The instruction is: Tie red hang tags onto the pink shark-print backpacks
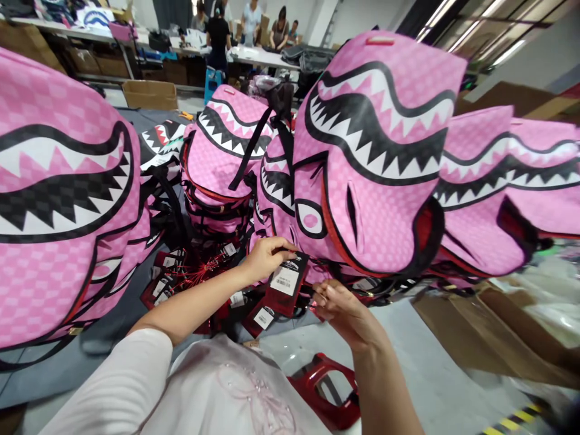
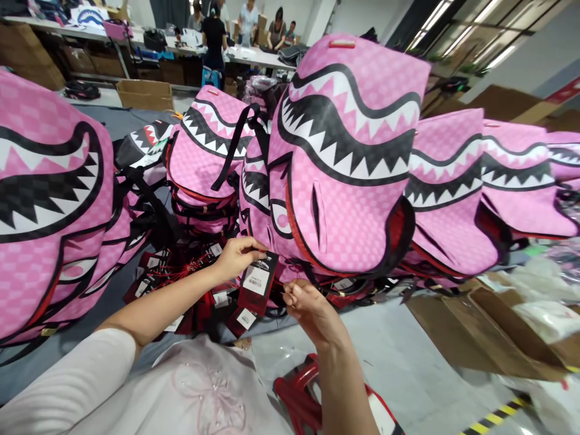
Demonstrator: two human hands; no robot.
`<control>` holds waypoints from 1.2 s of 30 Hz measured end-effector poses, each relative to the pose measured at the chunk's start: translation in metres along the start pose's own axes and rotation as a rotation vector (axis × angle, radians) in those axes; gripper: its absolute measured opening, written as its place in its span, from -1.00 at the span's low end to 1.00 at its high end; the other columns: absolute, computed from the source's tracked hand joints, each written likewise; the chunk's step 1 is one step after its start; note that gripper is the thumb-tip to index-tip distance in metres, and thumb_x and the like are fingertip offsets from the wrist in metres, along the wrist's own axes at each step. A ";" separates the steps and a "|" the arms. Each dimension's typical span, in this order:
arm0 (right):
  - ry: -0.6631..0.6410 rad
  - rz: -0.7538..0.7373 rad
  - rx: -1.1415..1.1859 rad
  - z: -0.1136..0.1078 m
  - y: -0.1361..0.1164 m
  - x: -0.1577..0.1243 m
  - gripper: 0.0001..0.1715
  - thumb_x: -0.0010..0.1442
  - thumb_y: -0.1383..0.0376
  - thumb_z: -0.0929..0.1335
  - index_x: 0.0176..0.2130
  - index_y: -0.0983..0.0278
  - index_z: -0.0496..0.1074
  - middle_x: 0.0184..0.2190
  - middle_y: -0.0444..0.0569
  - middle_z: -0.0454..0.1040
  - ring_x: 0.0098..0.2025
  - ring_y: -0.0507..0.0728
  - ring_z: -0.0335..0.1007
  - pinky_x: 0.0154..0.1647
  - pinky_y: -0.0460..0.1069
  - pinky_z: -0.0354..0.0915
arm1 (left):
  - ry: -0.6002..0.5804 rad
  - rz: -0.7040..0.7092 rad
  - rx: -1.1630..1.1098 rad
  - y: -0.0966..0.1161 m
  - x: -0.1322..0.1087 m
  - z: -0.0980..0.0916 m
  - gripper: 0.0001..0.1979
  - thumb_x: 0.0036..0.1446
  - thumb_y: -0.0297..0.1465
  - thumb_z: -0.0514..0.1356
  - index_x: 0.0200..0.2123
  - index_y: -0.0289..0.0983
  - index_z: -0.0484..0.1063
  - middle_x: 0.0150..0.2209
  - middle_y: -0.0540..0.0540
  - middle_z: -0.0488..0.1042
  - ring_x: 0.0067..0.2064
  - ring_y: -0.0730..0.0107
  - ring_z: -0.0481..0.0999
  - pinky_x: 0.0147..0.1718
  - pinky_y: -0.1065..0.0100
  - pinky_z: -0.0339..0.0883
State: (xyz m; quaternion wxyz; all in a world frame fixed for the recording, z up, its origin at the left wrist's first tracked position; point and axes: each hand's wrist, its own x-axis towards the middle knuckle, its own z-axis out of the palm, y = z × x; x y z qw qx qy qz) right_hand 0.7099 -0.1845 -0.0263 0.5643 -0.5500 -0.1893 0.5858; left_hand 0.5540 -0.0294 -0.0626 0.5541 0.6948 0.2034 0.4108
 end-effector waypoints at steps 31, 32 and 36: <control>0.498 -0.636 -0.386 0.021 0.031 0.029 -0.66 0.00 0.05 0.46 -0.42 0.27 0.44 -0.49 -0.13 0.39 -0.44 0.05 0.25 -0.35 -0.02 0.24 | -0.224 0.059 0.493 0.014 -0.005 0.035 -0.84 0.20 -0.29 0.22 -0.35 -0.19 0.59 -0.33 -0.02 0.61 -0.21 0.34 0.47 -0.03 0.18 0.10; 0.491 -0.639 -0.390 0.020 0.032 0.029 -0.66 0.00 0.05 0.46 -0.42 0.27 0.45 -0.49 -0.12 0.39 -0.43 0.05 0.26 -0.34 -0.02 0.24 | -0.230 0.064 0.501 0.014 -0.005 0.035 -0.83 0.21 -0.28 0.22 -0.34 -0.19 0.59 -0.33 -0.02 0.61 -0.21 0.34 0.47 -0.03 0.18 0.10; 0.473 -0.646 -0.405 0.015 0.035 0.030 -0.69 0.05 0.07 0.45 -0.41 0.26 0.45 -0.49 -0.13 0.39 -0.43 0.05 0.25 -0.34 -0.03 0.22 | -0.244 0.097 0.525 0.012 -0.005 0.035 -0.80 0.23 -0.28 0.18 -0.33 -0.20 0.58 -0.34 -0.03 0.61 -0.23 0.34 0.45 -0.05 0.18 0.09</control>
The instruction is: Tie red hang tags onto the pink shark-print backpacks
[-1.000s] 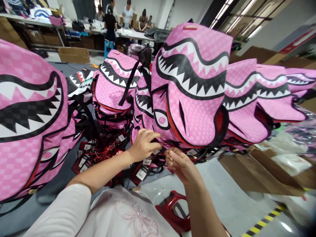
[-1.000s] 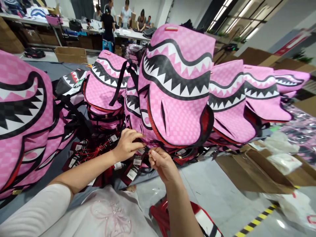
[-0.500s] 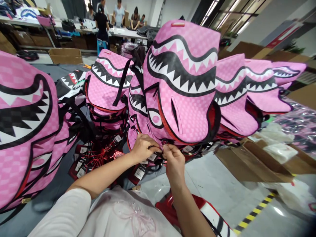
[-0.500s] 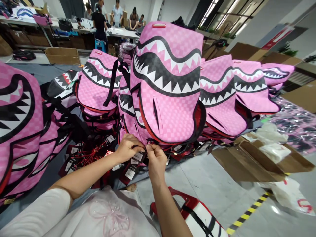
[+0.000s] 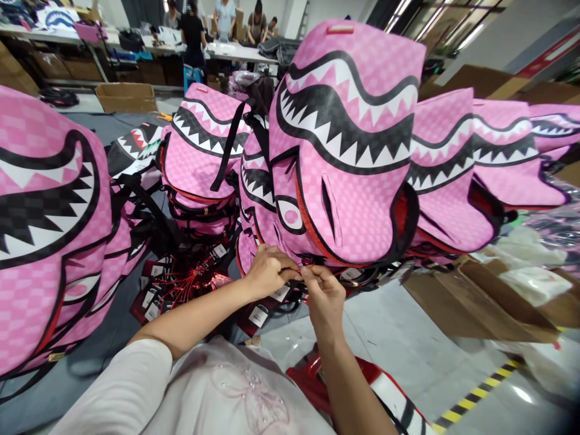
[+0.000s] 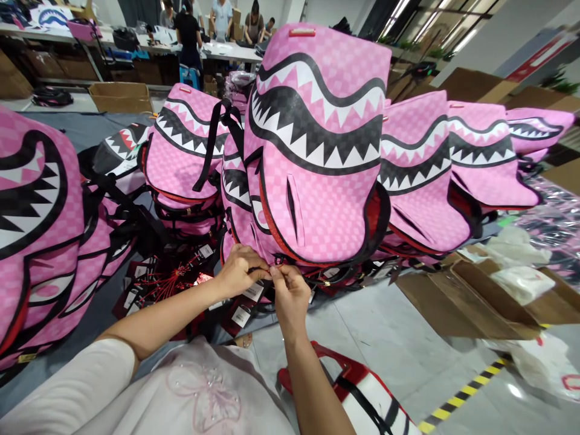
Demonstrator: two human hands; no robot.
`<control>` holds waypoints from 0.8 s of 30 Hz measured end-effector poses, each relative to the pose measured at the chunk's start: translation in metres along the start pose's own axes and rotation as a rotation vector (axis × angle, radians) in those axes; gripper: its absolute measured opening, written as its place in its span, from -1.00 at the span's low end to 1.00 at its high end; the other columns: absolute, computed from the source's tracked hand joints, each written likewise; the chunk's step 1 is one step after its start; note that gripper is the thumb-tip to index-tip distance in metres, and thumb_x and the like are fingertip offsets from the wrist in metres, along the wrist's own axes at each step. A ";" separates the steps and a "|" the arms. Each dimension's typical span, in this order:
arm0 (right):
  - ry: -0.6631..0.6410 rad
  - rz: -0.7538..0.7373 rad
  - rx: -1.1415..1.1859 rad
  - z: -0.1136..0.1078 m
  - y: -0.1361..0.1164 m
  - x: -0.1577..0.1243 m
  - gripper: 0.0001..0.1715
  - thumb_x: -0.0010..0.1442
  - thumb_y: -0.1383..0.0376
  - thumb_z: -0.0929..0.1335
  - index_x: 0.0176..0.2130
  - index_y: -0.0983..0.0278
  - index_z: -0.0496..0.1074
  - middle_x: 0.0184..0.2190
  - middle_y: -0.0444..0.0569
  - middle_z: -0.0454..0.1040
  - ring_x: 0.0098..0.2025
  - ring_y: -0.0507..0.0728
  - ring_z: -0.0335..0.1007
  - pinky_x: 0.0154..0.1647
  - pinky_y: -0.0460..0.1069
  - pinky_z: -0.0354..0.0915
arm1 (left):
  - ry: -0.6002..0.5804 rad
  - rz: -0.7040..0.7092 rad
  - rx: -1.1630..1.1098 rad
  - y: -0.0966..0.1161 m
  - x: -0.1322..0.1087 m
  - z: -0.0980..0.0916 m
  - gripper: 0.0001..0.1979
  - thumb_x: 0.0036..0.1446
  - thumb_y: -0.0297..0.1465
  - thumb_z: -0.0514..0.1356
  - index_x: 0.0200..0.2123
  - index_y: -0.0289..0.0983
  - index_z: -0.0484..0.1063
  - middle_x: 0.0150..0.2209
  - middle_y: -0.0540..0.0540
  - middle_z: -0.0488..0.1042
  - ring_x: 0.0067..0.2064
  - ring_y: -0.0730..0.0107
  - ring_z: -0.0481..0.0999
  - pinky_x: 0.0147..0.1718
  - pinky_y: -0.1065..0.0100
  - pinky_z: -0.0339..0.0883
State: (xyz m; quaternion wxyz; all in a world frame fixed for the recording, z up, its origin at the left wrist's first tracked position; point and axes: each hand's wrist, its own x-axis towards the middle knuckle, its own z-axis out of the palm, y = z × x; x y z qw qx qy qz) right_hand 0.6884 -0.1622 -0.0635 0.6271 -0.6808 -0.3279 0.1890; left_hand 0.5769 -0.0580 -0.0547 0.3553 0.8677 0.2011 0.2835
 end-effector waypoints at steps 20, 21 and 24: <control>0.051 -0.047 -0.063 0.003 0.004 -0.004 -0.65 0.05 0.02 0.43 -0.43 0.26 0.45 -0.50 -0.14 0.39 -0.42 0.06 0.26 -0.34 -0.03 0.24 | 0.039 0.027 0.080 0.003 -0.005 0.008 -0.87 0.22 -0.37 0.18 -0.31 -0.24 0.53 -0.31 -0.05 0.58 -0.21 0.29 0.45 -0.11 0.21 0.14; 0.053 -0.042 -0.057 0.004 0.004 -0.005 -0.64 0.05 0.01 0.43 -0.43 0.26 0.45 -0.50 -0.13 0.38 -0.41 0.06 0.26 -0.34 -0.03 0.24 | 0.035 0.036 0.067 0.002 -0.006 0.007 -0.88 0.21 -0.38 0.19 -0.30 -0.24 0.53 -0.31 -0.05 0.59 -0.20 0.29 0.45 -0.11 0.21 0.16; 0.061 -0.029 -0.063 0.006 0.005 -0.005 -0.63 0.04 0.00 0.43 -0.42 0.26 0.45 -0.49 -0.12 0.37 -0.39 0.07 0.26 -0.34 -0.03 0.23 | 0.012 0.070 0.014 -0.002 -0.008 0.003 -0.90 0.19 -0.43 0.21 -0.27 -0.25 0.54 -0.30 -0.06 0.59 -0.21 0.31 0.47 -0.10 0.24 0.20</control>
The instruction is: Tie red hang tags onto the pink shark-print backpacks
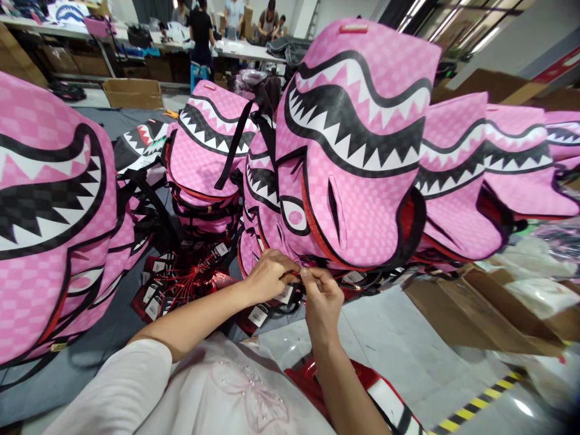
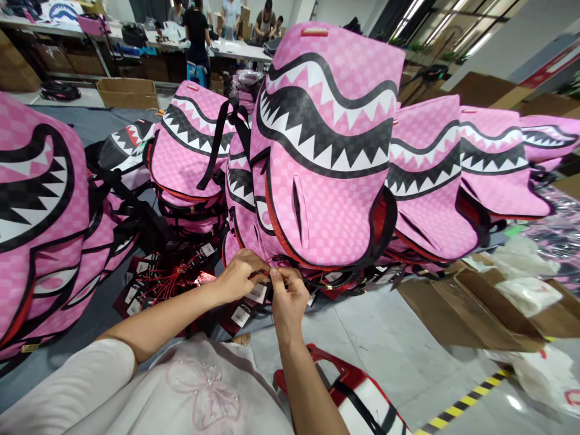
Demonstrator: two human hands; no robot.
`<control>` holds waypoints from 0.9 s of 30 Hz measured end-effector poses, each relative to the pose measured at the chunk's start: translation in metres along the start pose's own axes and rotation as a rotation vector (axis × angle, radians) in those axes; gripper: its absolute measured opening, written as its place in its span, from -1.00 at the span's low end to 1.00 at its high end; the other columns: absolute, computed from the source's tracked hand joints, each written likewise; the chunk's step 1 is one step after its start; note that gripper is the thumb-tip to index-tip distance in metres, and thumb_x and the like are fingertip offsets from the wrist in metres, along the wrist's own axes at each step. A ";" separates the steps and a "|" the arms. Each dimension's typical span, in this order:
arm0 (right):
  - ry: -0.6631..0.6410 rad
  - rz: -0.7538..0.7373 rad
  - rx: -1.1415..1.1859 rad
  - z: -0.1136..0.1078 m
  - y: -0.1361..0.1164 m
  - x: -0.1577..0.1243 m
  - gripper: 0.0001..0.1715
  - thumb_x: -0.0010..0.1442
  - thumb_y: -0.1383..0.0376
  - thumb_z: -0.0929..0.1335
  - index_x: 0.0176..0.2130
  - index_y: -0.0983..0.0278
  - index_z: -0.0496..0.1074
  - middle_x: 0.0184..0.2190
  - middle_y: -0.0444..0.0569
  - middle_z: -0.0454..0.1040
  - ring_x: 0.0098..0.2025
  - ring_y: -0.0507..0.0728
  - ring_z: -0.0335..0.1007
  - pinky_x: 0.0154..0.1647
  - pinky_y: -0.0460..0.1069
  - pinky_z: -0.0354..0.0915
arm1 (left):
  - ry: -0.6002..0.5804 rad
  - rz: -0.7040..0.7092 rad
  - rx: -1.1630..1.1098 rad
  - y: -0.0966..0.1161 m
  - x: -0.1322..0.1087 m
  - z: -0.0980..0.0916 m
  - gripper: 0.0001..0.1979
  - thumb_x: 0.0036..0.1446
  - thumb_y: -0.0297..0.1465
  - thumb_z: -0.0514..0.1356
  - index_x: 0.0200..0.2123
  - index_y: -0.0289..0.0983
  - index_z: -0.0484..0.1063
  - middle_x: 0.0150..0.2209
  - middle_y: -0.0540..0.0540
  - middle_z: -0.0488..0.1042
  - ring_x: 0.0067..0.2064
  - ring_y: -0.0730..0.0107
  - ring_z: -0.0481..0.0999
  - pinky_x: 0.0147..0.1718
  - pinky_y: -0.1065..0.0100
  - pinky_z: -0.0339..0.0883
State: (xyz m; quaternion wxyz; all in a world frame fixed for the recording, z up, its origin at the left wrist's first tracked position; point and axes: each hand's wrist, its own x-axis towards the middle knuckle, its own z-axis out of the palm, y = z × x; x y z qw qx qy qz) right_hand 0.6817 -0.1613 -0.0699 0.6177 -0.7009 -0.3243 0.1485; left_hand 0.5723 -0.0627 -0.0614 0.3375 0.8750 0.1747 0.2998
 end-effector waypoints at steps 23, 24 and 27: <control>0.115 -0.127 -0.044 0.015 0.008 0.003 -0.73 0.12 0.10 0.42 -0.41 0.27 0.44 -0.43 -0.10 0.39 -0.35 0.09 0.29 -0.22 0.01 0.24 | 0.181 -0.103 0.156 0.007 0.001 0.009 -0.86 0.23 -0.36 0.17 -0.27 -0.21 0.53 -0.23 -0.08 0.54 -0.09 0.24 0.36 -0.10 0.12 0.11; 0.118 -0.144 -0.063 0.015 0.007 0.003 -0.72 0.12 0.10 0.41 -0.42 0.27 0.44 -0.43 -0.10 0.39 -0.35 0.09 0.29 -0.21 0.01 0.24 | 0.189 -0.106 0.153 0.006 0.001 0.010 -0.88 0.21 -0.36 0.18 -0.29 -0.23 0.52 -0.23 -0.09 0.54 -0.08 0.23 0.36 -0.10 0.11 0.11; 0.135 -0.186 -0.086 0.013 0.003 0.002 -0.74 0.12 0.12 0.42 -0.41 0.26 0.45 -0.40 -0.09 0.41 -0.32 0.10 0.31 -0.17 0.02 0.24 | 0.209 -0.092 0.155 0.004 0.004 0.011 -0.89 0.17 -0.35 0.22 -0.33 -0.27 0.48 -0.25 -0.09 0.54 -0.05 0.21 0.35 -0.06 0.10 0.11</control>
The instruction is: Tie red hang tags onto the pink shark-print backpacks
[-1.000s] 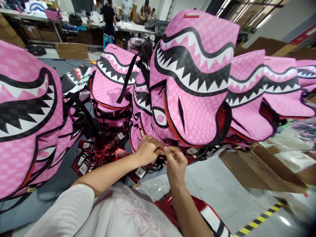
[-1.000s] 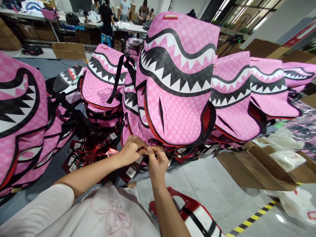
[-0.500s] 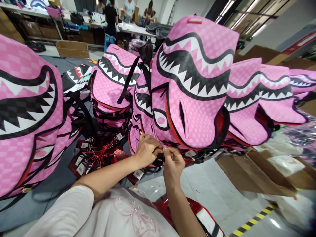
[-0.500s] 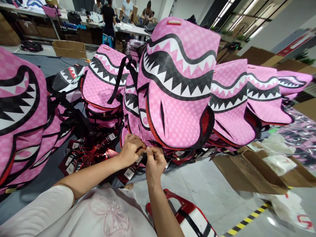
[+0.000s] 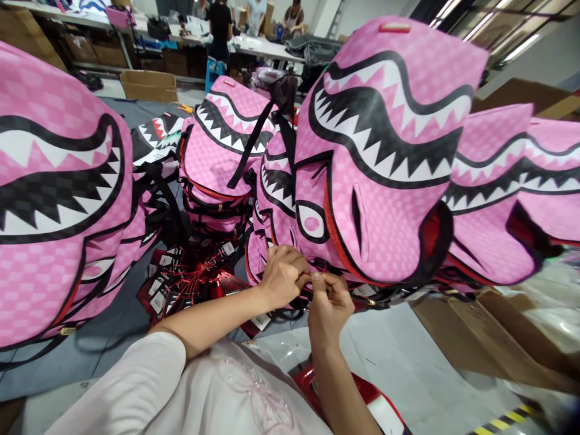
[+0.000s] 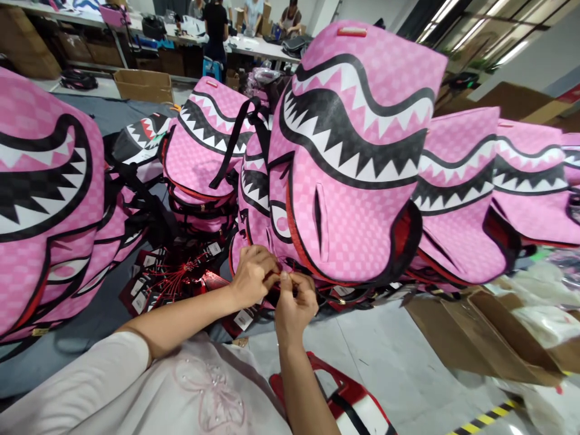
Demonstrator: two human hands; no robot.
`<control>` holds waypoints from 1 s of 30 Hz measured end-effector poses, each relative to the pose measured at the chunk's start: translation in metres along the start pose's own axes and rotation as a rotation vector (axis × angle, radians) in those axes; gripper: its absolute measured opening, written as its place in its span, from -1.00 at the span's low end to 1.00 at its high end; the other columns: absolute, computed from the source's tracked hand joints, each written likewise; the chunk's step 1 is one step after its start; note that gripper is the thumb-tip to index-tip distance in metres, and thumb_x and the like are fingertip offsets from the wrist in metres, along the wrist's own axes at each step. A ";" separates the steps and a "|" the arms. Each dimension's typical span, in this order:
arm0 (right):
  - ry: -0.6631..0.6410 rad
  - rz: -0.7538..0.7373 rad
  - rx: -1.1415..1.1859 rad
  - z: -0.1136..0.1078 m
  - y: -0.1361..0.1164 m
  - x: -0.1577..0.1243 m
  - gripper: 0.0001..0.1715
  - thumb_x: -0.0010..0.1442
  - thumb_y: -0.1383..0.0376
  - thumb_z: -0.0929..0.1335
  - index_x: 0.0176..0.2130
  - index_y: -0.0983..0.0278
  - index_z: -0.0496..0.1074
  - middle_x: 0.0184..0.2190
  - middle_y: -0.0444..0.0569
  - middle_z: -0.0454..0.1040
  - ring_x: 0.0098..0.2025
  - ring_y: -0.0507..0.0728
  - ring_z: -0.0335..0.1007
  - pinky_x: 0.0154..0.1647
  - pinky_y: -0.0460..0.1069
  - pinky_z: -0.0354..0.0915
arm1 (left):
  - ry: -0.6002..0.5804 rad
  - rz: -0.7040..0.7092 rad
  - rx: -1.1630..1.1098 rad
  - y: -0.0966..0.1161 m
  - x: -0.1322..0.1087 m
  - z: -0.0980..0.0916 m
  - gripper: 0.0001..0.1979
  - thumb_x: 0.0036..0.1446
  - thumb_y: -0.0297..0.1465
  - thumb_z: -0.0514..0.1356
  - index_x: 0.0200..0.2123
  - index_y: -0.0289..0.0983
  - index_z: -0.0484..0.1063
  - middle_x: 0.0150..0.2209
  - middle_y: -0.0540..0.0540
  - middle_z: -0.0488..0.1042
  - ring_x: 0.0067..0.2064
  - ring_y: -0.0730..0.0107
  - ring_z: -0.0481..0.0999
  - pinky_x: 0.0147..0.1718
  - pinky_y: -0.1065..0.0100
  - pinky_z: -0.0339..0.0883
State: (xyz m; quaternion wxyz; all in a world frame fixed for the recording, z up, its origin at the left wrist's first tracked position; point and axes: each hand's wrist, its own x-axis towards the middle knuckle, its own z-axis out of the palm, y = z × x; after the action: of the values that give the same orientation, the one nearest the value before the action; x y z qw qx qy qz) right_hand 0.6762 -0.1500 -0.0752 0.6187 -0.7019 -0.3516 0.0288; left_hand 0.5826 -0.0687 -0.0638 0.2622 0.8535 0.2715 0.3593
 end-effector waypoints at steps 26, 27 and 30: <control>-0.039 0.359 0.291 0.000 -0.017 0.005 -0.67 -0.07 0.11 0.52 -0.37 0.28 0.49 -0.50 -0.15 0.43 -0.45 0.03 0.30 -0.34 -0.03 0.26 | 0.068 0.176 -0.094 -0.020 -0.001 -0.003 -0.80 0.26 -0.31 0.15 -0.35 -0.29 0.47 -0.18 -0.15 0.51 -0.13 0.33 0.44 -0.14 0.29 0.30; -0.087 0.394 0.295 -0.004 -0.020 0.008 -0.67 -0.08 0.12 0.52 -0.37 0.28 0.50 -0.51 -0.16 0.43 -0.46 0.02 0.29 -0.35 -0.04 0.25 | 0.106 0.190 -0.014 -0.020 0.001 -0.011 -0.79 0.25 -0.29 0.16 -0.36 -0.28 0.48 -0.15 -0.15 0.51 -0.12 0.31 0.43 -0.16 0.27 0.28; -0.205 0.458 0.258 -0.021 -0.025 0.019 -0.66 -0.16 0.14 0.55 -0.40 0.28 0.52 -0.55 -0.15 0.42 -0.52 0.00 0.25 -0.44 -0.06 0.19 | 0.104 0.299 0.242 -0.020 0.012 -0.034 -0.75 0.27 -0.27 0.13 -0.39 -0.25 0.49 -0.25 -0.12 0.51 -0.21 0.32 0.41 -0.25 0.29 0.22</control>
State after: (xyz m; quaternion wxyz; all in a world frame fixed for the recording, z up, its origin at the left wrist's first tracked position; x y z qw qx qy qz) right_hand 0.6890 -0.1583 -0.0401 0.6415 -0.6721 -0.2380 0.2832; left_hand 0.5584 -0.0379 -0.0509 0.0869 0.8900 0.1961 0.4025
